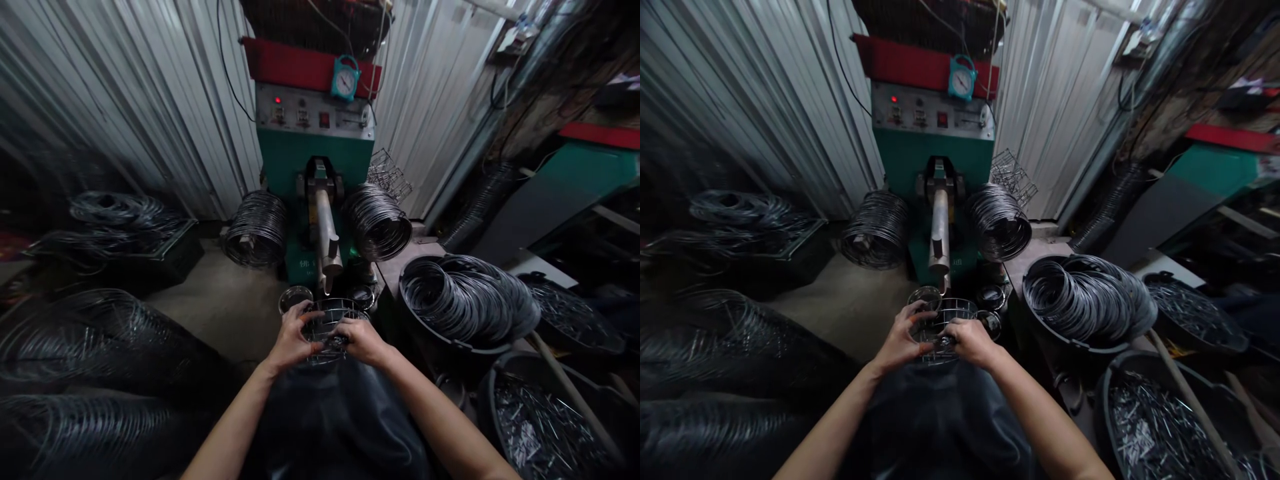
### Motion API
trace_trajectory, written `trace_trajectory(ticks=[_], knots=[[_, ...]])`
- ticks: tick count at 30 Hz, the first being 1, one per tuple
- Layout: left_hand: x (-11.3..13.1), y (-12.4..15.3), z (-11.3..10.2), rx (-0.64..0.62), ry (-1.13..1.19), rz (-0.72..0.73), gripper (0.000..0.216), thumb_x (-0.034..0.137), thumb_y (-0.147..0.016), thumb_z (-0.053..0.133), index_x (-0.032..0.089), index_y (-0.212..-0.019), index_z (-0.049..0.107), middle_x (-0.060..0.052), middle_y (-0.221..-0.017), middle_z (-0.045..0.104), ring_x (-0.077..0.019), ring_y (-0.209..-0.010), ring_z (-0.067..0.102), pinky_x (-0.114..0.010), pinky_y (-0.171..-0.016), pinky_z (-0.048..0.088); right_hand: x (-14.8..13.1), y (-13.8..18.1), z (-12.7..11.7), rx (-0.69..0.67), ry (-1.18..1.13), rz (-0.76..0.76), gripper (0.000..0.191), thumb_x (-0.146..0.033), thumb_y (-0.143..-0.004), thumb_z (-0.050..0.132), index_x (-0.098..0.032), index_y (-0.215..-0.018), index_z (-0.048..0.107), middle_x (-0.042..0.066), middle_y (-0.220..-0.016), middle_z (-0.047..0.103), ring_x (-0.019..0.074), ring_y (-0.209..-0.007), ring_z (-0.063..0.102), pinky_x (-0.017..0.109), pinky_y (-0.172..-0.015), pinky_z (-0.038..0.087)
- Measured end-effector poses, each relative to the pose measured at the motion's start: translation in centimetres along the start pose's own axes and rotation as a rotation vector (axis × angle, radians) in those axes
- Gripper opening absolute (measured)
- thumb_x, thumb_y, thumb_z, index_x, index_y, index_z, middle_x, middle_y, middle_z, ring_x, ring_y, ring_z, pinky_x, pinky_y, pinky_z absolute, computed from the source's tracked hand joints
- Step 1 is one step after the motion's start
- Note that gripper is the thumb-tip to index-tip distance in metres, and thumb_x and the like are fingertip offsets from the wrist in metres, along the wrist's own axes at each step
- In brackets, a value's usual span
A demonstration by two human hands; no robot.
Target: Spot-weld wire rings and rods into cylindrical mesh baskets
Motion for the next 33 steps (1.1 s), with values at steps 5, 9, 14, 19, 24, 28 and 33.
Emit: trace_trajectory(ticks=[5, 9, 14, 19, 24, 28, 33], knots=[[-1.1, -1.0, 0.2, 0.019, 0.020, -0.006, 0.055, 0.027, -0.054, 0.080, 0.026, -0.107, 0.065, -0.009, -0.129, 0.047, -0.0306, -0.121, 0.045, -0.049, -0.101, 0.038, 0.3, -1.2, -0.6, 0.000, 0.050, 0.030, 0.031, -0.008, -0.073, 0.059, -0.022, -0.098, 0.069, 0.003, -0.097, 0.069, 0.0156, -0.087, 0.065, 0.022, -0.072, 0.045], [-2.0, -2.4, 0.3, 0.021, 0.055, -0.048, 0.055, 0.027, -0.055, 0.079, 0.027, -0.108, 0.064, -0.008, -0.130, 0.047, -0.0289, -0.121, 0.046, -0.047, -0.103, 0.037, 0.5, -2.6, -1.7, 0.002, 0.086, 0.044, 0.028, -0.009, -0.074, 0.058, -0.022, -0.097, 0.069, 0.003, -0.095, 0.069, 0.0160, -0.087, 0.064, 0.022, -0.071, 0.044], [-2.4, -3.4, 0.5, -0.020, 0.058, -0.099, 0.056, 0.027, -0.055, 0.079, 0.026, -0.108, 0.065, -0.009, -0.127, 0.048, -0.0289, -0.120, 0.047, -0.047, -0.103, 0.037, 0.8, -3.1, -2.0, 0.008, 0.105, 0.051, 0.024, -0.011, -0.076, 0.058, -0.021, -0.096, 0.068, 0.004, -0.097, 0.069, 0.0169, -0.090, 0.064, 0.022, -0.073, 0.044], [-1.6, -3.3, 0.2, 0.027, -0.012, -0.099, 0.055, 0.030, -0.054, 0.080, 0.028, -0.107, 0.065, -0.008, -0.125, 0.049, -0.0291, -0.119, 0.046, -0.047, -0.101, 0.037, 1.3, -2.7, -1.6, 0.030, 0.125, 0.094, 0.029, -0.010, -0.077, 0.056, -0.024, -0.099, 0.067, 0.003, -0.101, 0.068, 0.0167, -0.093, 0.063, 0.022, -0.074, 0.044], [-2.0, -4.6, -0.3, 0.045, -0.037, -0.183, 0.053, 0.026, -0.054, 0.078, 0.028, -0.106, 0.066, -0.008, -0.124, 0.049, -0.0302, -0.119, 0.046, -0.050, -0.101, 0.035, 1.2, -4.0, -2.3, 0.052, 0.149, 0.169, 0.030, -0.012, -0.078, 0.053, -0.024, -0.103, 0.065, 0.005, -0.109, 0.065, 0.0192, -0.095, 0.062, 0.026, -0.076, 0.044], [-2.4, -5.1, -0.2, 0.045, -0.005, -0.194, 0.054, 0.032, -0.054, 0.080, 0.028, -0.106, 0.066, -0.007, -0.124, 0.049, -0.0292, -0.118, 0.047, -0.047, -0.101, 0.036, 1.7, -2.4, -3.3, 0.386, -0.137, 0.236, 0.034, -0.018, -0.073, 0.061, -0.021, -0.107, 0.059, 0.007, -0.109, 0.063, 0.0186, -0.093, 0.060, 0.027, -0.077, 0.045], [-1.7, -4.7, -0.5, 0.074, -0.074, -0.175, 0.057, 0.026, -0.052, 0.081, 0.030, -0.107, 0.065, -0.007, -0.125, 0.049, -0.0303, -0.119, 0.046, -0.051, -0.100, 0.035, 5.4, 4.5, 1.6, 0.500, -0.944, 0.640, 0.028, -0.036, -0.066, 0.067, -0.016, -0.084, 0.057, -0.005, -0.057, 0.050, 0.0087, -0.048, 0.045, 0.021, -0.045, 0.035]])
Point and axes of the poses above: each hand's wrist, its own y-axis away from the middle knuckle, its own z-axis out of the palm, x = y × z, the point moved 6 cm from there along -y, towards the middle knuckle
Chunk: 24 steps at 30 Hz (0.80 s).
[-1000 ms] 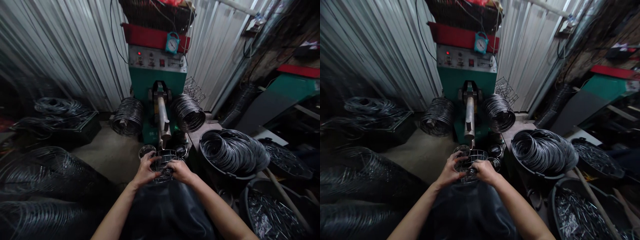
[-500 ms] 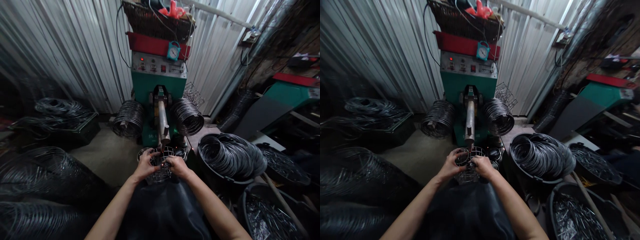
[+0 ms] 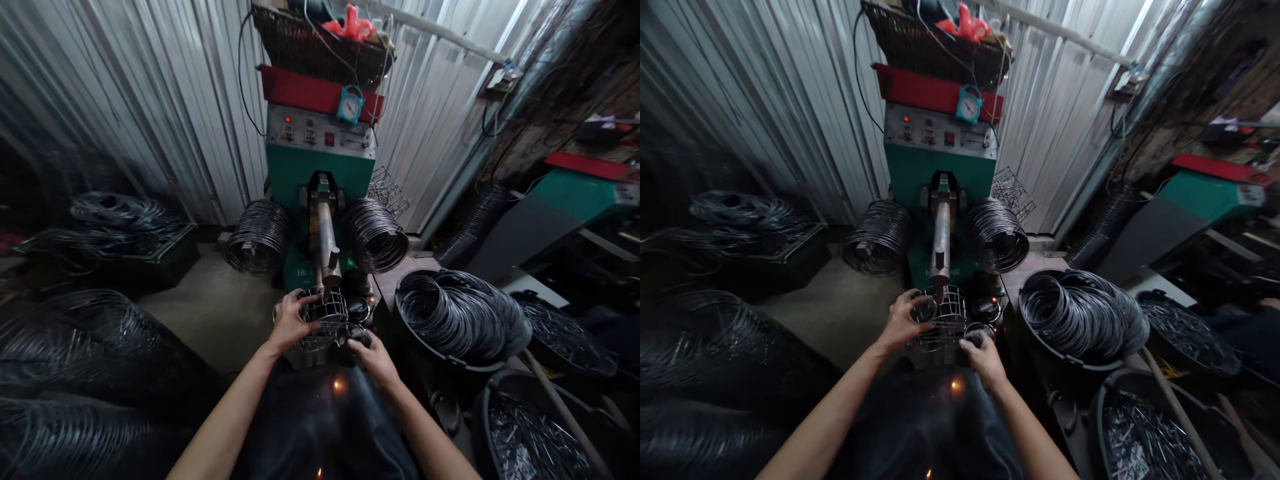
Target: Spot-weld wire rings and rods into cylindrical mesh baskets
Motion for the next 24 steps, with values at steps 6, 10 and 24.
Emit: trace_trajectory(ticks=[6, 10, 24], knots=[[-0.4, -1.0, -0.5, 0.036, -0.013, -0.055, 0.055, 0.030, -0.053, 0.079, 0.028, -0.106, 0.066, -0.008, -0.123, 0.051, -0.0318, -0.117, 0.048, -0.050, -0.096, 0.040, 7.4, 3.7, -1.5, -0.006, -0.486, 0.387, 0.045, -0.029, -0.050, 0.081, -0.013, -0.086, 0.059, -0.001, -0.059, 0.057, 0.0048, -0.044, 0.044, 0.014, -0.038, 0.020], [-1.0, -1.8, -0.4, 0.045, -0.033, -0.085, 0.053, 0.031, -0.054, 0.078, 0.028, -0.106, 0.065, -0.008, -0.122, 0.051, -0.0320, -0.117, 0.047, -0.050, -0.096, 0.040, 8.9, 4.0, -2.1, 0.045, -0.542, 0.382, 0.041, -0.030, -0.047, 0.084, -0.014, -0.073, 0.057, 0.001, -0.060, 0.058, 0.0067, -0.045, 0.047, 0.014, -0.037, 0.023], [-2.4, -2.4, 0.6, 0.008, 0.000, -0.138, 0.054, 0.039, -0.056, 0.077, 0.029, -0.108, 0.064, -0.008, -0.125, 0.049, -0.0310, -0.119, 0.047, -0.049, -0.100, 0.036, 9.6, 4.1, -2.9, 0.157, -0.697, 0.468, 0.016, -0.013, -0.058, 0.070, -0.013, -0.072, 0.062, -0.003, -0.053, 0.052, 0.0072, -0.044, 0.048, 0.015, -0.038, 0.035]])
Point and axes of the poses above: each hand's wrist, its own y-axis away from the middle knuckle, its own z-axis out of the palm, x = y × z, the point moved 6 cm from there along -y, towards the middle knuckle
